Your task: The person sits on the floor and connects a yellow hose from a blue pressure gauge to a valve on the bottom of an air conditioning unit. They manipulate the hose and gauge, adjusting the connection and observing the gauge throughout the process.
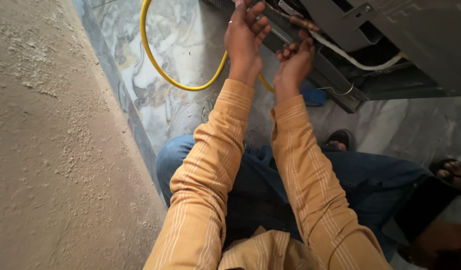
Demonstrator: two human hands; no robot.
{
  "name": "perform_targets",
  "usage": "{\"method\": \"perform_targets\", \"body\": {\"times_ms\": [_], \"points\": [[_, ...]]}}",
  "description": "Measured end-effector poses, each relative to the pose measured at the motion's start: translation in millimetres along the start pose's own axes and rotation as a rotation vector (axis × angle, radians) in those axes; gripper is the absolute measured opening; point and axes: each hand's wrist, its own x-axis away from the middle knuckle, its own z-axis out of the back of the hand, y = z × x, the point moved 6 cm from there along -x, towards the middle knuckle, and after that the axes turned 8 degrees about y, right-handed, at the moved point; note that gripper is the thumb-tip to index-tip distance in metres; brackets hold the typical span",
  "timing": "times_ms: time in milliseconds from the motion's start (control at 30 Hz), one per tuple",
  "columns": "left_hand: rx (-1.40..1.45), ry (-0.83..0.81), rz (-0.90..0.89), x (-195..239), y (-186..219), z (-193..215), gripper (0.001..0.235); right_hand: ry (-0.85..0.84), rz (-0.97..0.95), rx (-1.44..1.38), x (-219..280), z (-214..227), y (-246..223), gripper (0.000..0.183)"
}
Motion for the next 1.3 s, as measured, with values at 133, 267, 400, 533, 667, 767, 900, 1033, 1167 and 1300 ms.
{"method": "perform_targets", "body": {"times_ms": [133,267,400,533,667,767,900,1033,1167,1300], "points": [[0.006,0.005,0.001,3.1,-3.7,2.8,0.035,-0.097,-0.104,-0.148,1.4,-3.6,-4.2,0.040],[0.015,0.006,0.001,0.5,-3.4,4.3,0.033,-0.127,-0.241,-0.172,12.9,-0.8,-19.7,0.038],[-0.006,0.012,0.018,-3.9,-4.6,3.9,0.032,-0.093,-0.120,0.078,45.6,32.8,-61.3,0.031],[-0.012,-0.025,0.010,-1.5,-9.0,6.6,0.037,0.026,0.079,0.225,71.7,68.9,-103.8,0.031],[-0.035,-0.021,0.020,0.3,-12.2,4.7,0.038,-0.022,0.150,0.220,74.7,73.5,-122.8,0.038],[-0.012,-0.065,-0.001,1.6,-8.0,4.2,0.038,-0.053,0.091,0.127,66.3,70.7,-124.6,0.041],[-0.026,-0.021,0.026,-1.2,-8.8,8.7,0.037,-0.020,0.117,0.069,60.0,73.5,-124.0,0.044],[-0.021,-0.052,0.026,-5.1,-13.9,5.8,0.038,0.003,0.170,-0.011,48.6,72.9,-116.2,0.043],[-0.034,-0.050,0.031,-4.3,-11.2,5.9,0.038,0.109,0.199,0.012,27.9,69.2,-110.4,0.035],[-0.053,-0.022,0.034,0.1,-11.7,6.0,0.037,0.047,0.257,0.000,18.1,66.0,-109.1,0.032]]}}
